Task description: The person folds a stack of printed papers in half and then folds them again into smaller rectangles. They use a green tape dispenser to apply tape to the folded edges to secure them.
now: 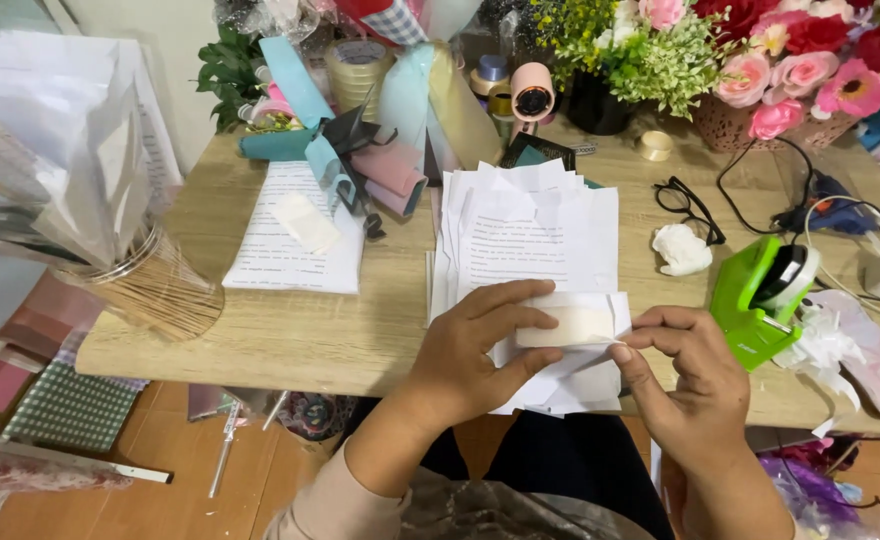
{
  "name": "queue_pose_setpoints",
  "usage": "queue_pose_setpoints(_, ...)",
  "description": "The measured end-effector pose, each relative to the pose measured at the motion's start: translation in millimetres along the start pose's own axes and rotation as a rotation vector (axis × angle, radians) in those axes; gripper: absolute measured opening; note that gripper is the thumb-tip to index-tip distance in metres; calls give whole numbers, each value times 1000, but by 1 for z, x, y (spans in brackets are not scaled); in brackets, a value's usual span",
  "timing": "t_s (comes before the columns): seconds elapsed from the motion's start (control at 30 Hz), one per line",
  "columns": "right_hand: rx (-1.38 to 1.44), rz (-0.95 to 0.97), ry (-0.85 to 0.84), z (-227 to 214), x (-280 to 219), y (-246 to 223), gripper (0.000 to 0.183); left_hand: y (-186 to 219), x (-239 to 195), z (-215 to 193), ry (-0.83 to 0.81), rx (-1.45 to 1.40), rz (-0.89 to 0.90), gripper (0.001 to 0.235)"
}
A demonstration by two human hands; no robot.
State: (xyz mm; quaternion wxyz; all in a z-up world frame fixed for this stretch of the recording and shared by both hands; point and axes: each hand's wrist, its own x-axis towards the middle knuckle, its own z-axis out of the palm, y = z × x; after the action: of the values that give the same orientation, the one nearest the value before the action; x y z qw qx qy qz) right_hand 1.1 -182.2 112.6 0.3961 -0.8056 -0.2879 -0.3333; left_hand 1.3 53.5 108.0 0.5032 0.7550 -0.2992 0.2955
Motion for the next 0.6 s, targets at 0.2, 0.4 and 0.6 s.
queue_pose_setpoints(0.2,34,75,17,1,-4,4,9,9,0,7,67,24,18,27)
queue_pose_setpoints(0.4,120,249,19,0,-13,13,10,11,-2,22,110,-103,10,26)
queue_pose_setpoints(0.6,367,308,11,-1,-18,19,14,12,-6,30,82,-110,-14,19)
